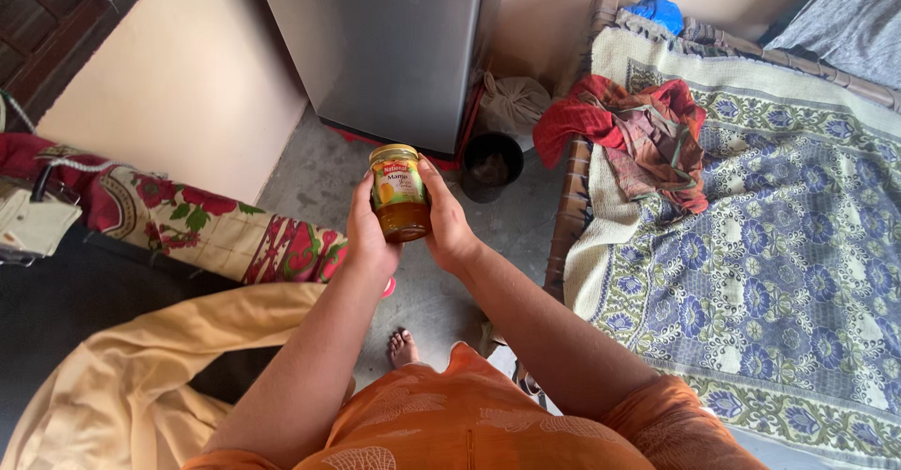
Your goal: The person takes a jar of mango pickle, wipes it with a cloth, and places it inside a refrigerator on a shelf.
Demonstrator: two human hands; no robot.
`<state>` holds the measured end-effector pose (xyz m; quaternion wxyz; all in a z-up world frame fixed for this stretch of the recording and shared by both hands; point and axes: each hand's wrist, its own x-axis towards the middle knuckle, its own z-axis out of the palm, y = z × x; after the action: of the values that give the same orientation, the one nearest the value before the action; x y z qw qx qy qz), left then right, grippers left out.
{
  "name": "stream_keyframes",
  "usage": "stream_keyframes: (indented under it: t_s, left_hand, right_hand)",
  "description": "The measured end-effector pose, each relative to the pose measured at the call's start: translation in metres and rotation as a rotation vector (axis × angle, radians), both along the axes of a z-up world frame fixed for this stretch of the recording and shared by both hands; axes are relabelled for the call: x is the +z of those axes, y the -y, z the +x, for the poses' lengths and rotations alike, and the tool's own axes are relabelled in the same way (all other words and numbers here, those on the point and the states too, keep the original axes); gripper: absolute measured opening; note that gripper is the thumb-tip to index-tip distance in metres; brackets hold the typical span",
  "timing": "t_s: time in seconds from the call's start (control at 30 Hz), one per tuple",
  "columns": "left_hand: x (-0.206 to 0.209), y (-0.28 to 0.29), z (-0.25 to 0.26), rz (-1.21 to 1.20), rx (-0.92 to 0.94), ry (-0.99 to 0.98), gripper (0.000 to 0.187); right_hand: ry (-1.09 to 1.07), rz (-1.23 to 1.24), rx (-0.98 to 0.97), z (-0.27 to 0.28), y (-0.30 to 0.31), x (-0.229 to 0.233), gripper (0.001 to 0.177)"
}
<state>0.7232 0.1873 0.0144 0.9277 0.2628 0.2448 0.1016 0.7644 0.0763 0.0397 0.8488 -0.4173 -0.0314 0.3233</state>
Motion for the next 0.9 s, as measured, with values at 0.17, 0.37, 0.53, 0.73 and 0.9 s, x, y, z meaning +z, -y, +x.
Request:
stream_keyframes:
  t_s: [0.17, 0.37, 0.53, 0.73, 0.9]
  left_hand:
    - [0.004, -0.018, 0.032, 0.000, 0.011, -0.005, 0.043]
    - [0.008, -0.030, 0.072, 0.004, -0.044, 0.063, 0.042]
    - [0.010, -0.028, 0.099, -0.033, -0.054, 0.078, 0.042]
    - [0.010, -0.041, 0.149, -0.023, 0.050, -0.015, 0.042]
    - [0.030, -0.048, 0.201, 0.021, 0.144, -0.021, 0.042]
  right_hand:
    - [0.007, 0.002, -0.016, 0.030, -0.018, 0.005, 0.057]
    - [-0.008, 0.012, -0.036, 0.067, -0.027, 0.006, 0.055]
    - [-0.035, -0.019, -0.032, 0.096, -0.028, 0.007, 0.056]
    - [-0.008, 0.024, 0.039, 0.153, -0.044, 0.001, 0.055]
    - [-0.010, -0.012, 0.120, 0.217, -0.062, 0.013, 0.058]
